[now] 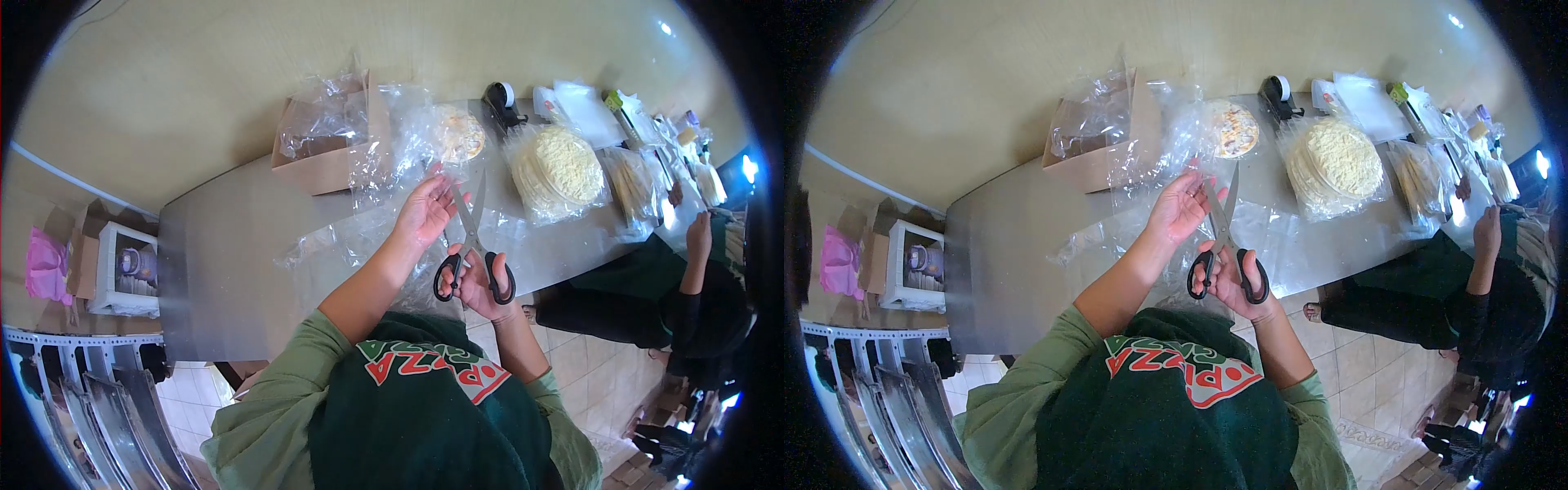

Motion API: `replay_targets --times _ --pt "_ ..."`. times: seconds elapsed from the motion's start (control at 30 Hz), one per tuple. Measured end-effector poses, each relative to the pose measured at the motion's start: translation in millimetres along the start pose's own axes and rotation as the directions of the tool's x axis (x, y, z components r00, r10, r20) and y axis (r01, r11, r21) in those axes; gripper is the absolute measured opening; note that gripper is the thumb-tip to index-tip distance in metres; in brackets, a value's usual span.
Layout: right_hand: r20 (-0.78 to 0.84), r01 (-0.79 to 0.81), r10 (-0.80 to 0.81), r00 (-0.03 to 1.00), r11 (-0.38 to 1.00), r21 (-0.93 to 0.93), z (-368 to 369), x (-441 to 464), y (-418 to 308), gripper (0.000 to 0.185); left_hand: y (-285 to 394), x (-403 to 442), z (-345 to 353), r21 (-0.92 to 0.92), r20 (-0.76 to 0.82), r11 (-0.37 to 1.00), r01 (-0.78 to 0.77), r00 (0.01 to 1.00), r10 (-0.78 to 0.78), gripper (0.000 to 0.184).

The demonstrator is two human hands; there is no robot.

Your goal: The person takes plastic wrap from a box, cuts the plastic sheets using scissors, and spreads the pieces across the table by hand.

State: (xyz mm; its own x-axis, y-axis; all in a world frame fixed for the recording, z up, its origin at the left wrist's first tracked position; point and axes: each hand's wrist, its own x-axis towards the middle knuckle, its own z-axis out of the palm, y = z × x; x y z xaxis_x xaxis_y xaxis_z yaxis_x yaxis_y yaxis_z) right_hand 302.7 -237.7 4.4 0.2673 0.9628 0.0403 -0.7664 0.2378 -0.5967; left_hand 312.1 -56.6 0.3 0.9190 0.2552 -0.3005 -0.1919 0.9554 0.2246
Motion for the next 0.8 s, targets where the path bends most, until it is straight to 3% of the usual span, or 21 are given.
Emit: replay_targets --times 0.1,0.23,0.4,0.43,0.53,0.63,0.8 --pt "-0.014 0.001 -0.001 1.0 1.0 0.026 1.4 -2.7 3.4 0.078 1.1 -4.8 3.0 0.107 0.077 0.99 -0.087 0.994 0.079 0.052" --pt "0.036 0.02 -0.018 0.999 0.999 -0.046 7.6 -4.2 3.5 0.079 9.1 -11.3 0.7 0.195 0.135 0.947 -0.255 0.963 0.232 0.054" --pt "0.175 -0.017 0.064 0.983 0.966 -0.257 19.5 3.5 -1.1 0.079 38.5 -30.3 6.7 0.227 0.249 0.781 -0.582 0.81 0.531 0.053" --pt "0.176 0.013 0.032 0.984 0.969 -0.248 20.5 7.9 2.4 0.081 44.7 -35.9 9.6 0.294 0.215 0.731 -0.616 0.788 0.577 0.049" --pt "0.068 0.01 -0.002 0.998 0.993 -0.12 19.5 20.3 6.3 0.081 45.0 -49.7 15.3 0.358 0.085 0.734 -0.578 0.803 0.59 0.032" --pt "0.112 -0.093 0.105 0.988 0.99 -0.102 17.7 24.2 9.3 0.081 45.9 -35.1 -24.2 0.283 -0.027 0.854 -0.436 0.886 0.462 0.014" --pt "0.106 -0.204 0.217 0.97 0.972 -0.12 18.5 16.7 21.7 0.082 45.2 -40.6 -31.4 0.267 -0.094 0.892 -0.363 0.912 0.399 0.014"
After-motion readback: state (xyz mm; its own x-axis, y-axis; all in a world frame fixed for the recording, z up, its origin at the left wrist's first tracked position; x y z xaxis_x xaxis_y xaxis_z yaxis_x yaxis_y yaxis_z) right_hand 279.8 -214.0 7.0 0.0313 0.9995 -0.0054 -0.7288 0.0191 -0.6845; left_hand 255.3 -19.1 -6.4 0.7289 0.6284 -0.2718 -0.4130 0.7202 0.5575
